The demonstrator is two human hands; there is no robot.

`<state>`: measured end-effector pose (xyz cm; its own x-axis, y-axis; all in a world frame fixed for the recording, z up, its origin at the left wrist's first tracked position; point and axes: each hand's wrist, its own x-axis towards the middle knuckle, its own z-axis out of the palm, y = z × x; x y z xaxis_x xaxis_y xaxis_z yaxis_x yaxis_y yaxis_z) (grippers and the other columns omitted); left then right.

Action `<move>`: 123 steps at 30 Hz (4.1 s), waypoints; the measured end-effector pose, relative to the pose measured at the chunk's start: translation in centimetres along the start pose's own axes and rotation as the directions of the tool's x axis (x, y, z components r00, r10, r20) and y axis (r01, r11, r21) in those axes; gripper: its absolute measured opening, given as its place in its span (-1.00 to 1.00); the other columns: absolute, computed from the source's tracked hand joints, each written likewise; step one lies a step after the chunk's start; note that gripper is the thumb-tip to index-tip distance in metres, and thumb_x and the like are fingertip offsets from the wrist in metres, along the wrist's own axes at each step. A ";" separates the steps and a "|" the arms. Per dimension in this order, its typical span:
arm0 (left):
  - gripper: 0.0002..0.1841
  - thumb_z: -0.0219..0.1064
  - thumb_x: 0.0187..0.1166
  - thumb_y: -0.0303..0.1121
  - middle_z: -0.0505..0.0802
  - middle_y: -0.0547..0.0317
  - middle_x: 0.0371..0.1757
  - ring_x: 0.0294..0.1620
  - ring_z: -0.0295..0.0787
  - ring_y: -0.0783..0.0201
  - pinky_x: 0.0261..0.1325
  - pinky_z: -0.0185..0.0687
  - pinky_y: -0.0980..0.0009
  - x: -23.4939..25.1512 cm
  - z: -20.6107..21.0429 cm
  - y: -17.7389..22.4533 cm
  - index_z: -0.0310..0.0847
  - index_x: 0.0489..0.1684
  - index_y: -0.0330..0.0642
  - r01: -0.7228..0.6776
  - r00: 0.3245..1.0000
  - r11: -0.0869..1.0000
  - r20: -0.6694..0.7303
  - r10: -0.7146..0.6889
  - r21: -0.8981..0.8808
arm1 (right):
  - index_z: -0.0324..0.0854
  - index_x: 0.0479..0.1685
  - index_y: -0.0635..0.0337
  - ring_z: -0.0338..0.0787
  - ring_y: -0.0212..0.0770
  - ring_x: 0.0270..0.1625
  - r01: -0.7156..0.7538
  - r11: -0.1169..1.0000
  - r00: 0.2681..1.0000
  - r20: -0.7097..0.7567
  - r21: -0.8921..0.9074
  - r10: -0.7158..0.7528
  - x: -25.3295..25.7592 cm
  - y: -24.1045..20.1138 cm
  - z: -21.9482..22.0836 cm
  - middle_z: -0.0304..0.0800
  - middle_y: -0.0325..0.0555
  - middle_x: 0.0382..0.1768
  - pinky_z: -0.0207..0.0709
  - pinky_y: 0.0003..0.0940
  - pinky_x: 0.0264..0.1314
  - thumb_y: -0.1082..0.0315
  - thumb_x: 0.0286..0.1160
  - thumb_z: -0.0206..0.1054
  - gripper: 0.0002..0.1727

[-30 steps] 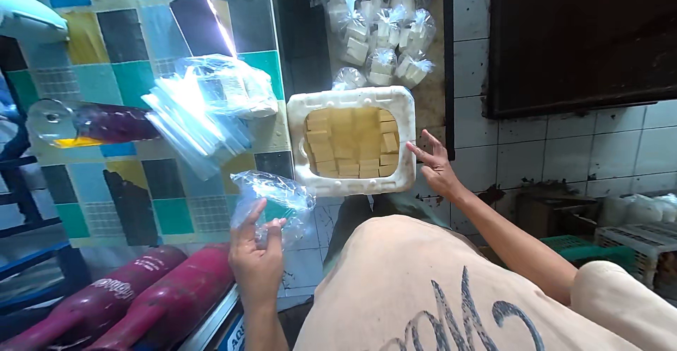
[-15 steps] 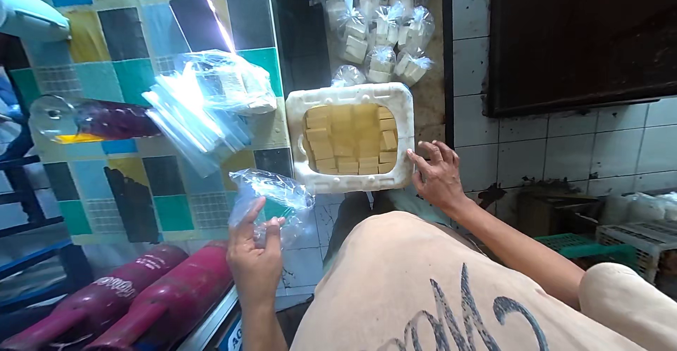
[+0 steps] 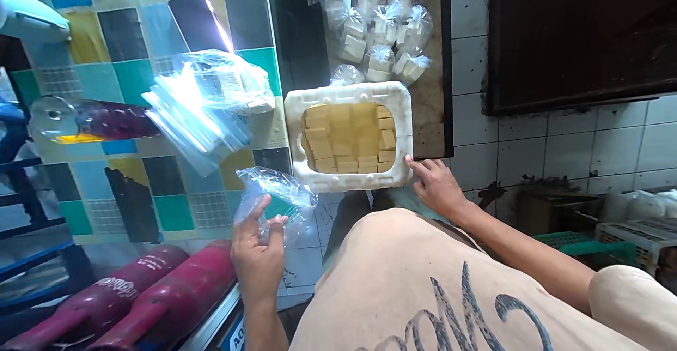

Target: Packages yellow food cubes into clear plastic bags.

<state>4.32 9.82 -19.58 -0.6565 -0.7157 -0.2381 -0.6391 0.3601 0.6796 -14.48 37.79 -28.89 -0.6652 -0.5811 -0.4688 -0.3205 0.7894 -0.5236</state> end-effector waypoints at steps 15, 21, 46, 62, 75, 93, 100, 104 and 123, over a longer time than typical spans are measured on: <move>-0.66 0.25 0.59 -0.31 0.71 -0.25 0.29 0.01 0.76 0.40 0.05 0.70 0.53 0.0 -0.3 0.5 0.76 0.10 -0.39 -0.068 0.992 0.997 0.107 0.063 0.037 | 0.24 0.85 -0.08 0.73 0.30 0.24 -0.052 0.998 0.959 0.278 -0.034 0.060 -1.2 0.5 -0.6 0.78 0.27 0.12 0.56 0.18 0.26 0.51 0.62 0.19 -0.26; -0.44 0.25 0.62 -0.07 0.82 -0.32 0.21 0.00 0.87 0.31 0.08 0.72 0.42 0.7 1.6 1.2 0.61 -0.75 -0.38 -0.416 0.894 0.909 0.193 0.405 0.020 | 0.27 0.84 -0.07 0.71 0.32 0.30 -0.025 0.999 0.941 0.335 -0.034 0.035 -1.3 0.6 -0.8 0.74 0.29 0.22 0.53 0.20 0.32 0.49 0.64 0.21 -0.29; -0.25 0.04 0.76 -0.38 0.85 -0.23 -0.07 0.05 0.80 -0.26 0.02 0.60 -0.17 0.7 17.3 8.5 -0.22 0.95 0.30 -0.617 0.409 0.645 0.884 -0.226 0.451 | 0.41 0.62 -0.01 0.79 -0.34 -0.14 -0.572 -0.108 0.809 0.581 0.813 0.084 -1.1 3.0 0.5 0.75 -0.24 -0.04 0.71 -0.39 -0.03 0.46 0.80 -0.32 -0.44; -0.24 0.07 0.75 -0.34 0.86 -0.22 -0.03 0.06 0.81 -0.25 0.05 0.60 -0.20 0.6 17.6 9.9 -0.22 0.95 0.17 -0.572 0.434 0.676 0.871 -0.231 0.464 | 0.45 0.63 0.19 0.76 -0.07 0.05 -0.317 0.691 0.947 0.175 0.650 0.270 -1.7 5.1 1.0 0.72 0.14 0.25 0.64 -0.13 0.09 0.62 0.65 0.07 -0.45; -0.33 0.09 0.72 -0.32 0.87 -0.24 -0.11 -0.06 0.84 -0.29 -0.04 0.63 -0.24 0.9 14.7 6.3 0.05 0.89 -0.01 -0.524 0.541 0.759 0.839 -0.053 0.386 | 0.34 0.79 0.01 0.81 0.09 -0.09 0.044 0.958 0.997 0.047 0.285 -0.060 -2.8 3.1 2.5 0.80 0.16 -0.05 0.69 0.05 -0.02 0.59 0.45 0.24 -0.23; -0.20 0.21 0.64 -0.38 0.88 -0.18 -0.13 -0.06 0.83 -0.24 -0.03 0.62 -0.22 2.2 18.0 9.7 -0.05 0.92 0.30 -0.628 0.453 0.658 0.883 -0.123 0.414 | 0.53 0.48 0.30 0.72 0.01 0.27 -0.720 0.618 0.684 0.471 0.315 0.557 -3.7 10.4 4.4 0.67 0.21 0.33 0.55 -0.03 0.34 0.34 0.83 0.08 -0.61; -0.21 0.11 0.74 -0.32 0.86 -0.18 -0.21 -0.14 0.83 -0.25 -0.09 0.62 -0.22 1.7 17.2 7.2 -0.25 0.95 0.32 -0.684 0.387 0.666 0.922 -0.017 0.299 | 0.41 0.61 0.33 0.72 0.25 0.37 -0.669 0.693 0.734 0.386 0.270 0.559 -3.3 11.6 3.0 0.66 0.33 0.40 0.51 0.20 0.44 0.26 0.77 0.25 -0.48; -0.22 0.16 0.79 -0.08 0.85 -0.25 0.03 -0.04 0.84 -0.29 0.01 0.65 -0.27 1.5 15.6 5.1 -0.21 0.95 0.09 -0.566 0.473 0.785 0.879 0.059 0.252 | 0.50 0.51 0.36 0.77 0.23 0.31 -0.552 0.758 0.834 0.212 0.347 0.510 -2.4 10.4 2.6 0.71 0.31 0.33 0.57 0.20 0.39 0.38 0.73 0.25 -0.57; -0.71 0.19 0.53 -0.68 0.44 -0.44 0.61 -0.41 0.68 0.70 -0.47 0.60 0.73 -5.6 -0.4 -6.0 0.79 0.08 -0.45 0.253 0.951 0.939 -0.117 -0.285 -0.232 | 0.58 0.41 0.48 0.57 0.43 0.53 0.073 0.996 0.773 0.635 -0.057 -0.020 22.8 -7.6 10.9 0.62 0.48 0.40 0.39 0.35 0.56 0.61 0.60 0.22 -0.60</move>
<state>11.96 11.43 -22.04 -0.3950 -0.8538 -0.3390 -0.6733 0.0180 0.7392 -19.85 16.40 -43.31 -0.0796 -0.5905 -0.8031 -0.4062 0.7550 -0.5148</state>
